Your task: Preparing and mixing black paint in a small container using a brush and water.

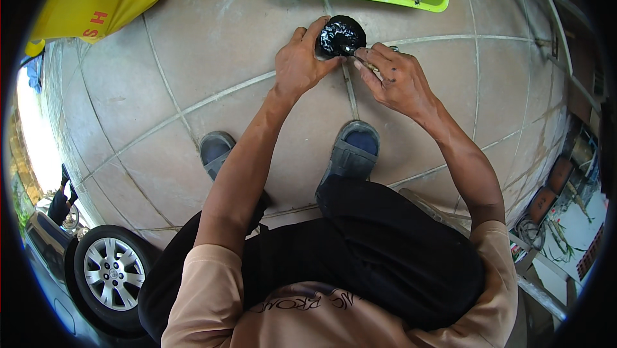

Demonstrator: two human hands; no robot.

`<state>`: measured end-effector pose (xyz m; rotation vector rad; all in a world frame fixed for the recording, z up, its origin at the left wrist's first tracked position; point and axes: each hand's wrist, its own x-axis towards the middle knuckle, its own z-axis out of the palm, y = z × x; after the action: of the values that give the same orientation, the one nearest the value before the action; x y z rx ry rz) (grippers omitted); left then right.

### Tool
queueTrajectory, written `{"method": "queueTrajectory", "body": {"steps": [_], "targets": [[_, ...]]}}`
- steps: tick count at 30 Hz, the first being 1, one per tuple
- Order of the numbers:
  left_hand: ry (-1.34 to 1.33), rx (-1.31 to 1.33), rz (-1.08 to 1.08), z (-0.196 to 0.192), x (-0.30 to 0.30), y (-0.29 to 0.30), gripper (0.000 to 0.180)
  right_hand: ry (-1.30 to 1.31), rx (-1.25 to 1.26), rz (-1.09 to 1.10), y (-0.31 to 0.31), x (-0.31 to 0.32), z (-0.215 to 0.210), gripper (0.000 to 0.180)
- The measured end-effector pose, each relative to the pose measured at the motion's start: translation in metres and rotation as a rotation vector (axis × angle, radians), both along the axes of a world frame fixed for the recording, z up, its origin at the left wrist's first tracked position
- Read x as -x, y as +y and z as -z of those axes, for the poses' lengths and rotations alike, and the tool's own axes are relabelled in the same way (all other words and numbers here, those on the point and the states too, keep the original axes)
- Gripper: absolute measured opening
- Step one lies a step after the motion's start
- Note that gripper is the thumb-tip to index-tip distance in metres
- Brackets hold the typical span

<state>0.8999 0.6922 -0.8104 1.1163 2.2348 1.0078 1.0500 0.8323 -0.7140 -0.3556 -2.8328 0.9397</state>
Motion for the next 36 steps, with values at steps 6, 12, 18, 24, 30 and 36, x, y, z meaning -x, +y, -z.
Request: {"method": "queueTrajectory", "body": {"steps": [6, 12, 18, 24, 30, 36], "targets": [[0.001, 0.001, 0.007, -0.001, -0.001, 0.0, 0.084, 0.067, 0.316, 0.275, 0.012, 0.01, 0.008, 0.019], [0.051, -0.011, -0.005, 0.002, -0.002, 0.001, 0.088, -0.042, 0.455, 0.387, 0.017, 0.011, 0.03, 0.023], [0.064, -0.006, 0.002, 0.002, -0.001, -0.001, 0.089, 0.059, 0.353, 0.405, 0.021, 0.011, 0.02, 0.022], [0.075, -0.01, 0.005, 0.0, -0.001, 0.001, 0.089, 0.049, 0.436, 0.374, 0.013, 0.017, 0.028, 0.023], [0.028, -0.011, 0.006, 0.001, 0.001, -0.002, 0.083, -0.001, 0.259, 0.347, 0.017, 0.015, 0.016, 0.021], [0.0, -0.029, 0.007, 0.0, 0.0, 0.0, 0.083, 0.143, 0.007, 0.119, 0.014, 0.018, 0.012, 0.019]]}}
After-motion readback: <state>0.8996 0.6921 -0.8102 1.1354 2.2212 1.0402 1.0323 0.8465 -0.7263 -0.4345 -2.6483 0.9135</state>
